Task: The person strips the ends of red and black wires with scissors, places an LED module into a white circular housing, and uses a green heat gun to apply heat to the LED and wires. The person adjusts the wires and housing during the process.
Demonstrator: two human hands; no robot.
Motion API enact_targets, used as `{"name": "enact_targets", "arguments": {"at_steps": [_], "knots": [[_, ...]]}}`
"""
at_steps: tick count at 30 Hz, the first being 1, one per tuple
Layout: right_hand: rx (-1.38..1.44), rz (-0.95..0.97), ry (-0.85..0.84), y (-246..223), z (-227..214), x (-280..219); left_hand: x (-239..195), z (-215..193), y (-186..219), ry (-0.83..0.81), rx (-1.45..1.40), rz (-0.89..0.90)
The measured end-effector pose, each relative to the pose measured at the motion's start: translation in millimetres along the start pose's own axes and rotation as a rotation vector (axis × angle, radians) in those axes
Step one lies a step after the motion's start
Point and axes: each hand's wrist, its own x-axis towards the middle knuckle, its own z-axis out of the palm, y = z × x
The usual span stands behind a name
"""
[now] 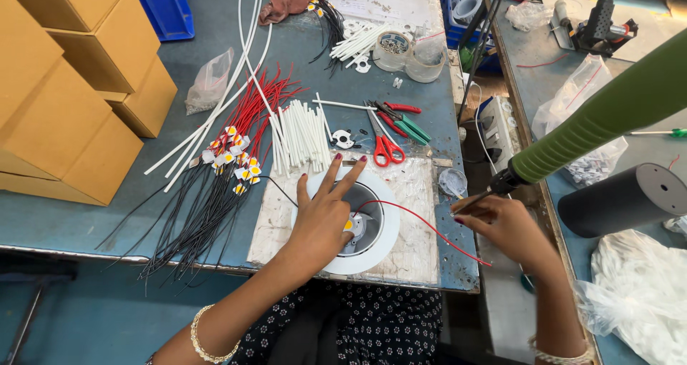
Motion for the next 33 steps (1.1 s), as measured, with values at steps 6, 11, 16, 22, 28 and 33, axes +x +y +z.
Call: {"name": "enact_targets", "arguments": {"at_steps": [6, 11, 16, 22, 28, 33], "knots": [[0.114, -0.532, -0.046, -18.8, -65.9, 11.5, 0.5, 1.8, -1.5, 0.016, 0.015, 0.010], [0.760, -0.476, -0.076, -7.0, -108.4, 31.1, 0.6, 4.9, -2.6, 0.039, 0.018, 0.023], [1.234, -0.655, -0.168, 45.4, -113.7, 57.4, 0.9, 8.6, -3.0, 0.056, 0.015, 0.028], [1.574, -0.744, -0.390, 120.9, -144.2, 39.2, 1.5, 12.6, -3.9, 0.082, 0.011, 0.037], [1.015, -0.588, 0.114, 136.0, -152.4, 34.7, 1.9, 17.5, -4.6, 0.108, -0.002, 0.049], [0.879, -0.618, 0.314, 73.9, -136.6, 72.4, 1.7, 20.9, -5.8, 0.168, -0.027, 0.081]]}}
